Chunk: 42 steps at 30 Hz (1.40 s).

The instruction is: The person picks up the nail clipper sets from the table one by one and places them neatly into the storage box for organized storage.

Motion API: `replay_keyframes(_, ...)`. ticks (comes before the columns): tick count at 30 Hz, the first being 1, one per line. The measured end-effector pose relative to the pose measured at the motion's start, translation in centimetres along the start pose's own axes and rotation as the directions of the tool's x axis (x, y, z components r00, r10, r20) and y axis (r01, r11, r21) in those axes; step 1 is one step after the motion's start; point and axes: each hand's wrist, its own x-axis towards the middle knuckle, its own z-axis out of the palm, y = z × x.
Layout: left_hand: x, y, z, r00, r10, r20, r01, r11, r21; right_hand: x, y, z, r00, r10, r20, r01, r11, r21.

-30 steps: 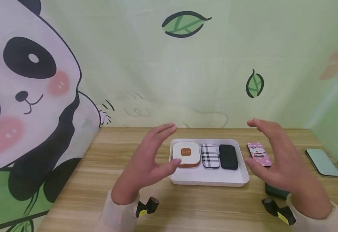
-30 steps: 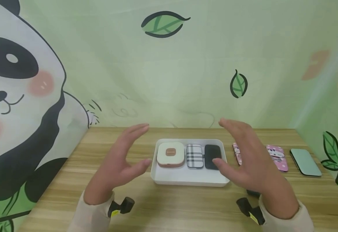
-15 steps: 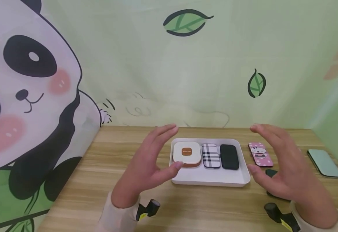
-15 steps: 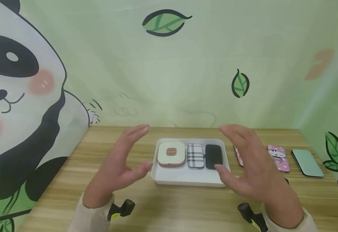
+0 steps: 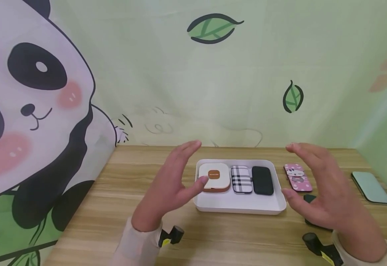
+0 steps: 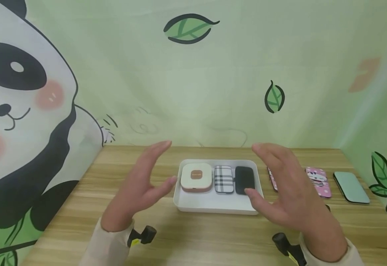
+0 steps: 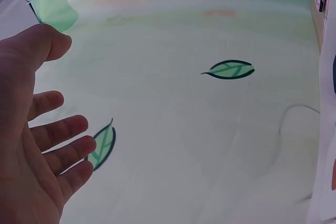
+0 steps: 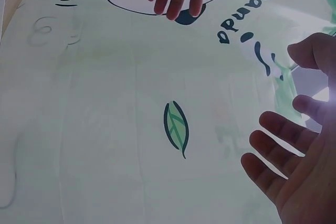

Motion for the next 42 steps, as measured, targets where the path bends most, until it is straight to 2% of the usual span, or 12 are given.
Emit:
replay_keyframes(4, -0.1, -0.9, 0.7, 0.996, -0.081, 0.032, 0.080, 0.997, 0.023, 0.0, 0.0, 0.0, 1.000, 0.000, 0.001, 0.000, 1.000, 0.000)
replay_keyframes(8, -0.3, -2.2, 1.6, 0.973, -0.215, 0.087, 0.210, 0.976, 0.061, -0.1, 0.1, 0.0, 1.000, 0.006, 0.007, -0.006, 1.000, -0.005)
replay_keyframes(14, -1.0, -4.6, 3.4, 0.906, -0.383, 0.182, 0.368, 0.923, 0.111, -0.3, 0.1, 0.0, 1.000, 0.019, 0.024, -0.018, 1.000, -0.014)
replay_keyframes(17, -1.5, -5.9, 4.5, 0.859, -0.458, 0.229, 0.439, 0.889, 0.131, -0.4, 0.2, 0.0, 1.000, 0.019, 0.024, -0.019, 1.000, -0.013)
replay_keyframes(20, -2.0, -6.9, 5.6, 0.803, -0.528, 0.278, 0.494, 0.849, 0.186, -0.4, 0.1, 0.0, 0.999, 0.026, 0.036, -0.025, 1.000, -0.018)
replay_keyframes(22, -2.3, -7.5, 6.3, 0.776, -0.555, 0.300, 0.510, 0.832, 0.220, -0.4, 0.1, 0.0, 0.999, 0.028, 0.042, -0.027, 1.000, -0.016)
replay_keyframes(25, -2.7, -8.3, 7.3, 0.748, -0.579, 0.323, 0.515, 0.814, 0.267, -0.3, 0.1, 0.0, 0.999, 0.022, 0.039, -0.022, 1.000, -0.006)
replay_keyframes(28, -3.1, -8.9, 7.9, 0.730, -0.584, 0.354, 0.510, 0.811, 0.286, -0.2, 0.1, 0.1, 1.000, 0.009, 0.027, -0.010, 1.000, 0.008)
replay_keyframes(31, -3.4, -9.2, 8.4, 0.700, -0.587, 0.406, 0.510, 0.809, 0.290, 0.0, 0.0, 0.1, 1.000, 0.000, 0.017, 0.000, 1.000, 0.019)
replay_keyframes(36, -4.0, -9.4, 8.9, 0.663, -0.584, 0.469, 0.511, 0.810, 0.286, 0.1, 0.0, 0.2, 1.000, -0.018, -0.001, 0.018, 0.999, 0.047)
replay_keyframes(42, -4.6, -9.8, 9.5, 0.611, -0.609, 0.505, 0.506, 0.792, 0.343, -0.1, 0.0, 0.2, 0.999, -0.013, 0.038, 0.012, 1.000, 0.029)
